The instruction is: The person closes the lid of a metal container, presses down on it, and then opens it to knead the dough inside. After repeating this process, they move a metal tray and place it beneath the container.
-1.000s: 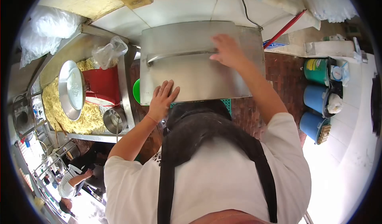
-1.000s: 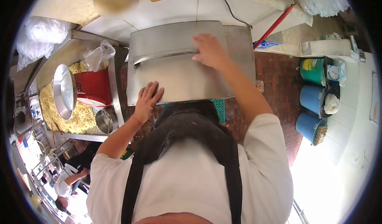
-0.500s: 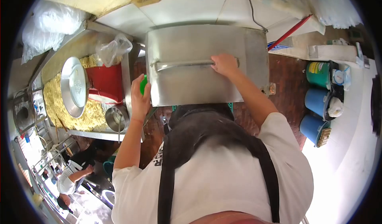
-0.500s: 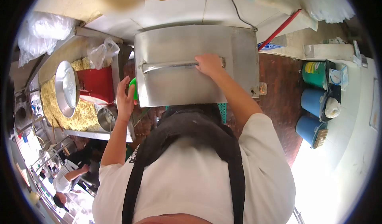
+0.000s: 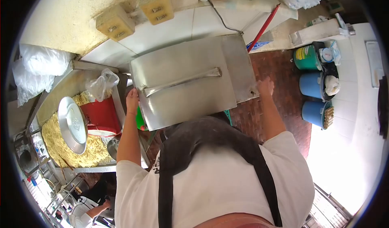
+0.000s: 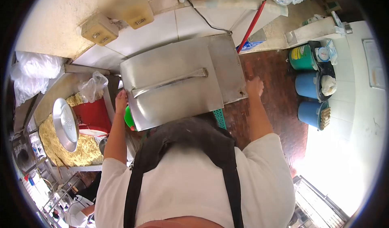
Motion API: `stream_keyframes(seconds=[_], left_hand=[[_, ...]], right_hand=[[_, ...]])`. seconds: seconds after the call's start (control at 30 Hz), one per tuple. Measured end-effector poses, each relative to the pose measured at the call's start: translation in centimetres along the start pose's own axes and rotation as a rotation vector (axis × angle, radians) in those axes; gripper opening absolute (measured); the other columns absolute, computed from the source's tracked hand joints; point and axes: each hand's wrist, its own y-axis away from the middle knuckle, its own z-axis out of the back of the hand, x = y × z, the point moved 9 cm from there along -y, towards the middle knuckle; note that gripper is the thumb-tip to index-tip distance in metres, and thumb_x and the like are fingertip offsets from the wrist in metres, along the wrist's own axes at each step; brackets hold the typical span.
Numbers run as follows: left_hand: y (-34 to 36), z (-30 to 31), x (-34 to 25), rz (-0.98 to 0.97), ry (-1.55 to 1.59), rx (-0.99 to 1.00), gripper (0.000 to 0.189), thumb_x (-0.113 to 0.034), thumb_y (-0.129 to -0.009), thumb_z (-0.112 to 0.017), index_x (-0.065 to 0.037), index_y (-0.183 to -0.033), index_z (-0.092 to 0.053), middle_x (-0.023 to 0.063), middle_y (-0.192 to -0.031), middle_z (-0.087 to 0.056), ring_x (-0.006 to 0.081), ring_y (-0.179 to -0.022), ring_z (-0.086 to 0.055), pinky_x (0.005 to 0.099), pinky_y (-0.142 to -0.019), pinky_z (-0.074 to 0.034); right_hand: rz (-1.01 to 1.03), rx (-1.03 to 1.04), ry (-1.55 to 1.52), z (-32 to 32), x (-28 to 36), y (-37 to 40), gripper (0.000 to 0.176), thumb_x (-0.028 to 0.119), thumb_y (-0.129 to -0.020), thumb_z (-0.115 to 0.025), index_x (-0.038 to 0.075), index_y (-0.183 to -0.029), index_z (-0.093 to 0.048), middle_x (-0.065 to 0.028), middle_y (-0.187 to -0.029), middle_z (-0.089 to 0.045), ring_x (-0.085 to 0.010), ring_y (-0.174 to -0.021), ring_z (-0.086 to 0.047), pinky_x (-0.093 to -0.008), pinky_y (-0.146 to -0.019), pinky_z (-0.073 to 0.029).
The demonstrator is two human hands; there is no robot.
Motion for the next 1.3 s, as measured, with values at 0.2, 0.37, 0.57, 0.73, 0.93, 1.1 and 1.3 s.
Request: stream_keyframes(seconds=[0.2,0.37,0.57,0.73,0.93,1.1,1.3], left_hand=[[0.8,-1.9,-7.5,-0.086,-0.429,-0.391,0.06,-0.05,-0.105,-0.033,0.0,-0.11,-0.066,0.0302,-0.11,-0.067,0.0492,-0.103,-0.063,0.0564,-0.091,-0.048],[1.9,-1.9,-9.4,-0.037,-0.516,-0.431,0.06,-0.05,-0.105,-0.033,-0.001,-0.107,-0.067,0.0287,-0.105,-0.069,0.0489,-0.099,-0.063,0.0571,-0.087,-0.048],[2.1,-1.8,-9.8,0.001,-0.515,-0.458,0.055,-0.049,-0.105,-0.034,-0.005,-0.104,-0.067,0.029,-0.1,-0.069,0.0506,-0.094,-0.063,0.0589,-0.083,-0.048],[2.0,-1.8,-10.1,0.01,-0.48,-0.434,0.056,-0.05,-0.105,-0.034,-0.004,-0.102,-0.066,0.0303,-0.099,-0.068,0.0524,-0.094,-0.062,0.0597,-0.083,-0.047],[1.9,-1.9,-9.6,0.005,-0.481,-0.424,0.056,-0.05,-0.105,-0.035,-0.003,-0.103,-0.065,0.0311,-0.1,-0.067,0.0534,-0.094,-0.061,0.0598,-0.083,-0.046],[2.2,-1.9,-10.1,0.042,-0.477,-0.419,0.056,-0.05,-0.105,-0.034,-0.003,-0.104,-0.065,0.031,-0.101,-0.067,0.0535,-0.095,-0.061,0.0596,-0.083,-0.046],[1.9,-1.9,-9.7,0.048,-0.494,-0.413,0.055,-0.048,-0.106,-0.033,-0.003,-0.105,-0.064,0.031,-0.101,-0.067,0.0531,-0.095,-0.062,0.06,-0.084,-0.047]], right_hand=[[0.182,0.288,0.195,-9.1,-6.4,-4.0,0.041,0.034,-0.099,-0.051,0.0,-0.119,-0.063,-0.0272,-0.127,-0.06,-0.0453,-0.115,-0.062,-0.0525,-0.098,-0.05],[0.052,0.225,0.067,-10.7,-7.2,-4.2,0.044,0.036,-0.1,-0.048,-0.003,-0.119,-0.059,-0.0307,-0.119,-0.064,-0.0467,-0.113,-0.063,-0.0548,-0.095,-0.051],[-0.104,0.177,-0.001,-10.1,-6.0,-2.8,0.046,0.038,-0.099,-0.052,0.0,-0.125,-0.05,-0.0318,-0.116,-0.066,-0.0476,-0.111,-0.064,-0.0569,-0.093,-0.051],[0.002,0.121,0.144,-9.5,-5.4,-3.1,0.037,0.032,-0.1,-0.052,0.002,-0.122,-0.051,-0.0303,-0.111,-0.067,-0.0488,-0.107,-0.064,-0.0575,-0.09,-0.051],[0.248,0.159,0.157,-9.3,-5.7,-2.7,0.027,0.023,-0.098,-0.059,0.004,-0.115,-0.052,-0.0261,-0.101,-0.067,-0.0479,-0.099,-0.063,-0.0589,-0.083,-0.048],[0.47,0.107,0.15,-8.3,-4.9,-2.5,0.027,0.023,-0.096,-0.061,0.004,-0.112,-0.052,-0.0239,-0.097,-0.065,-0.0463,-0.103,-0.06,-0.0569,-0.083,-0.047],[0.297,0.207,0.047,-9.2,-5.3,-3.0,0.034,0.028,-0.097,-0.062,0.002,-0.115,-0.05,-0.0256,-0.107,-0.065,-0.0462,-0.107,-0.062,-0.0566,-0.089,-0.048]])
